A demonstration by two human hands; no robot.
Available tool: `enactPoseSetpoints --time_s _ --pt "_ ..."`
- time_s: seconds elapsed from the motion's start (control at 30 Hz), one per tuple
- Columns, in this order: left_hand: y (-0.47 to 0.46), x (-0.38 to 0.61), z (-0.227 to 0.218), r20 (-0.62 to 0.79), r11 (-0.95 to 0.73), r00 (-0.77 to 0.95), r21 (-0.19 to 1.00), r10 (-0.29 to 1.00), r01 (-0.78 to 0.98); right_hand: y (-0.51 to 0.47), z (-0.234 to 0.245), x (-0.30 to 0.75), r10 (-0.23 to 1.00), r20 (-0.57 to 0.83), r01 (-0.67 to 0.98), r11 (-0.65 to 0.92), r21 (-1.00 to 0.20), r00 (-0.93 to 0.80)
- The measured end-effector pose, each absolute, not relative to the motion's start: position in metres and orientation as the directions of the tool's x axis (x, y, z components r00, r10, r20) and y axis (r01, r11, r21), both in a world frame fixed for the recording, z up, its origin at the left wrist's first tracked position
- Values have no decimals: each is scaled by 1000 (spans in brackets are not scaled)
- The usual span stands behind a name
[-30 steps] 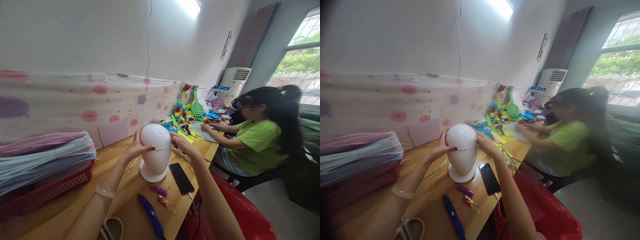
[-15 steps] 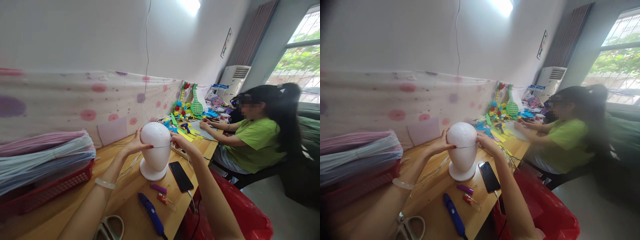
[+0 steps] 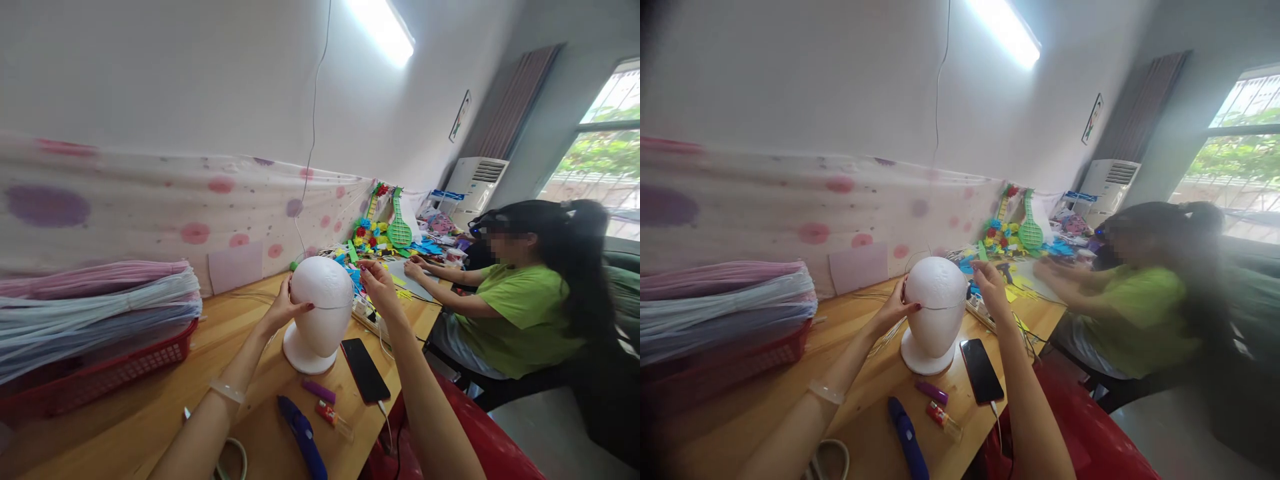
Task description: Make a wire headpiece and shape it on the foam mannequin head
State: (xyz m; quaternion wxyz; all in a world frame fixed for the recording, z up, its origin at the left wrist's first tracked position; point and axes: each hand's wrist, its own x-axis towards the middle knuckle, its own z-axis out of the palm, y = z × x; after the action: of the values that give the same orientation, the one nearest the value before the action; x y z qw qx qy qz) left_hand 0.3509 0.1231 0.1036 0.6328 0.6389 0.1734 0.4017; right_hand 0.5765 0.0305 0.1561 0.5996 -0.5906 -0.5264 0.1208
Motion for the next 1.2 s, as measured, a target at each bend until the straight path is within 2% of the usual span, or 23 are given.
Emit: enactPoseSetpoints --time_s 0.27,0.63,0.83,1.2 --pt "125 351 101 311 -125 609 936 730 -329 61 151 570 639 515 412 319 -853 571" --pt "124 341 111 280 -134 656 955 700 -265 60 175 565 647 504 396 320 -861 572" --pt "126 343 111 263 -131 663 961 700 -243 63 169 564 647 482 373 310 -875 592" --pt "124 343 113 245 -103 654 963 715 -248 62 137 564 581 578 512 297 -806 573"
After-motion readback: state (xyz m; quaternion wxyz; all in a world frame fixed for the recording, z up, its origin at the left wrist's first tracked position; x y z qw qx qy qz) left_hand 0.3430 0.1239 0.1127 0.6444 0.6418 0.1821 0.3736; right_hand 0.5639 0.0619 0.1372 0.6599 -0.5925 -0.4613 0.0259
